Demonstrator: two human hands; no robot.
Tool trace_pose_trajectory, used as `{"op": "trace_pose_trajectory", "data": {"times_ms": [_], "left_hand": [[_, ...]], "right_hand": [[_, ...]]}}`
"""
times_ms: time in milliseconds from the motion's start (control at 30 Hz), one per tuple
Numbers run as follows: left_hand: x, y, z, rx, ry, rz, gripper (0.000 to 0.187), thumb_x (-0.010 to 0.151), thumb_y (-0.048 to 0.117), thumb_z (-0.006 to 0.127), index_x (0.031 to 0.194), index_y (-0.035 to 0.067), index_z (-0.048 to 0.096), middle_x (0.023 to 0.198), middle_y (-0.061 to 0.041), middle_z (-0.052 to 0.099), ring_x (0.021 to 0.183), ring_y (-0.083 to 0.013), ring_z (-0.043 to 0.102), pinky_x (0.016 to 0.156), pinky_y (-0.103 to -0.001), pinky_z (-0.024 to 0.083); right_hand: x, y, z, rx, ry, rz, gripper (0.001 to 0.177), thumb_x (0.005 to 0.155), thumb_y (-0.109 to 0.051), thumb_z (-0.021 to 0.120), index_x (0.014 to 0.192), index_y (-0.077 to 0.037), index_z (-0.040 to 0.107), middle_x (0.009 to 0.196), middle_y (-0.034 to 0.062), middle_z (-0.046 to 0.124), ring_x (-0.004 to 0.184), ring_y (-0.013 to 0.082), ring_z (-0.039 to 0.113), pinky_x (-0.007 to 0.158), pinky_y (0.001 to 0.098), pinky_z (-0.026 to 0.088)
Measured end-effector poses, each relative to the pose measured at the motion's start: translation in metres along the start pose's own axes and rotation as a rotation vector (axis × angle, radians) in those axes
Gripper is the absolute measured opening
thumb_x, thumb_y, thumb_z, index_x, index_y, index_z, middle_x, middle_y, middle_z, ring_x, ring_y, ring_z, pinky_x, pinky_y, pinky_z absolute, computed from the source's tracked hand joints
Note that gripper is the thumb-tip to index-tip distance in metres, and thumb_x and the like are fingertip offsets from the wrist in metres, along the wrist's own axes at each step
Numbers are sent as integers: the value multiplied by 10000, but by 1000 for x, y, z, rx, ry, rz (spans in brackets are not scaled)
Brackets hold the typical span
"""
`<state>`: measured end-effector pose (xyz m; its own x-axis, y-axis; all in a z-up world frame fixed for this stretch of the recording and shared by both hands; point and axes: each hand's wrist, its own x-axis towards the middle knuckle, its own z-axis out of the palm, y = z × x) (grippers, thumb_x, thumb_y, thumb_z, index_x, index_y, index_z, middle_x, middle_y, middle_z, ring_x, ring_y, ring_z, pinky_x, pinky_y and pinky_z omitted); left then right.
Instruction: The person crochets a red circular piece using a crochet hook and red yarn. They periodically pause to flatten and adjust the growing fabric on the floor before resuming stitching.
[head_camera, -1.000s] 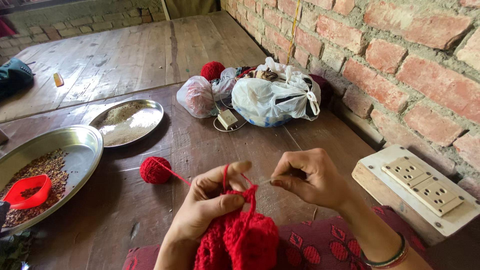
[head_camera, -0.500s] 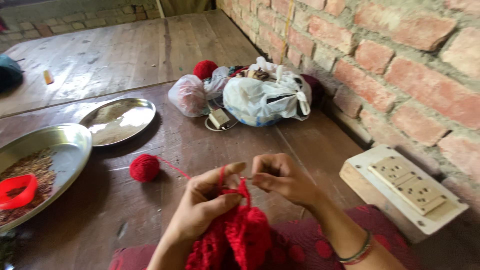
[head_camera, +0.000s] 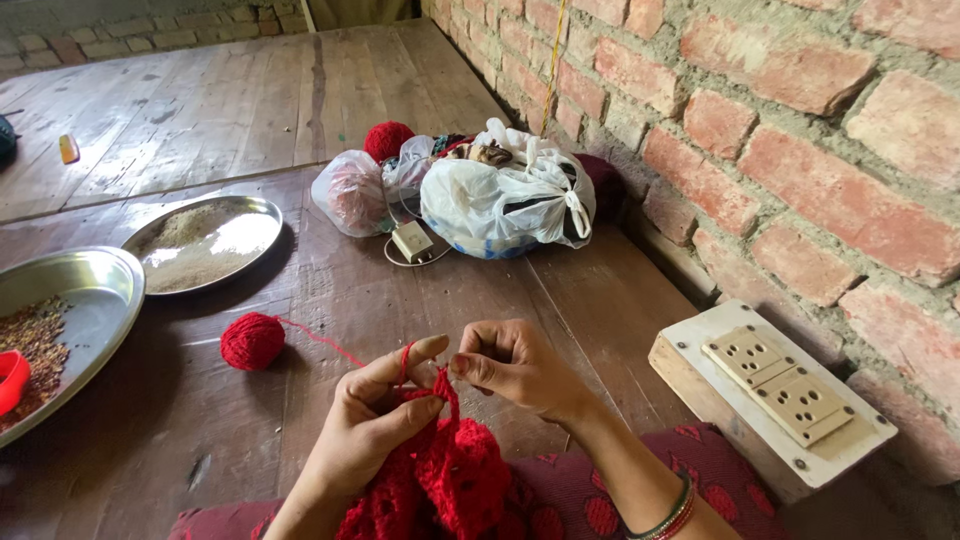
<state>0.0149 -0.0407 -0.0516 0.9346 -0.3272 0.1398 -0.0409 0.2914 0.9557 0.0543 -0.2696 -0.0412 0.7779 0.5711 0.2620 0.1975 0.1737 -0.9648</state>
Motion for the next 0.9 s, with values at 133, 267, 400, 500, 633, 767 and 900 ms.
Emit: {"op": "trace_pose_trajectory", "data": {"times_ms": [133, 267, 400, 500, 633, 767, 900], "left_hand": [[1, -6, -6, -12, -2, 27, 562, 881, -47, 718, 1432, 4, 624, 886, 44, 633, 764, -25, 574, 680, -188, 470], [4, -8, -5, -18, 35, 39, 525, 873, -66, 717, 1390, -7, 648, 898, 47, 646, 739, -26, 584, 656, -189, 474], [5, -8, -3, -48, 40, 59, 495, 863, -90, 709, 1348, -24, 639, 908, 35, 660, 778, -41, 652, 698, -198, 527], [3, -3, -2, 68, 42, 107, 497, 874, -91, 724, 1363, -32, 658, 867, 58, 611, 727, -3, 554, 646, -166, 460], [0, 7, 3, 274, 100, 157, 502, 860, -85, 719, 1344, 50, 703, 822, 57, 588, 667, -10, 488, 585, -178, 414], [-12, 18, 4, 800, 103, 500, 493, 854, -52, 722, 1302, 156, 721, 851, 63, 614, 732, 9, 536, 649, -167, 472], [-12, 20, 2, 475, 125, 414, 521, 880, -89, 696, 1370, 86, 701, 853, 26, 564, 727, -22, 508, 633, -194, 438]], "right_hand": [[3, 5, 1, 6, 28, 4, 302, 991, -328, 705, 835, -83, 622, 670, -72, 510, 606, 29, 410, 527, 232, 331], [5, 8, 0, 48, 29, 21, 299, 987, -328, 702, 831, -88, 613, 676, -74, 509, 608, 29, 408, 531, 234, 329], [7, 11, 3, 21, 24, 17, 317, 995, -314, 725, 811, -90, 598, 659, -95, 445, 602, 16, 361, 518, 222, 289], [9, 10, 3, -64, 38, 27, 287, 963, -327, 719, 820, -99, 619, 637, -102, 447, 571, 15, 360, 493, 223, 285], [9, 8, 4, -195, 99, 50, 322, 935, -355, 736, 786, -93, 621, 612, -98, 465, 545, 15, 365, 468, 227, 284], [13, 12, 14, -22, 129, 105, 337, 947, -393, 725, 812, -107, 609, 643, -96, 475, 566, 17, 377, 490, 211, 288], [12, 11, 25, 184, 193, 234, 302, 926, -388, 705, 837, -110, 632, 674, -63, 545, 542, 41, 378, 470, 214, 275]]}}
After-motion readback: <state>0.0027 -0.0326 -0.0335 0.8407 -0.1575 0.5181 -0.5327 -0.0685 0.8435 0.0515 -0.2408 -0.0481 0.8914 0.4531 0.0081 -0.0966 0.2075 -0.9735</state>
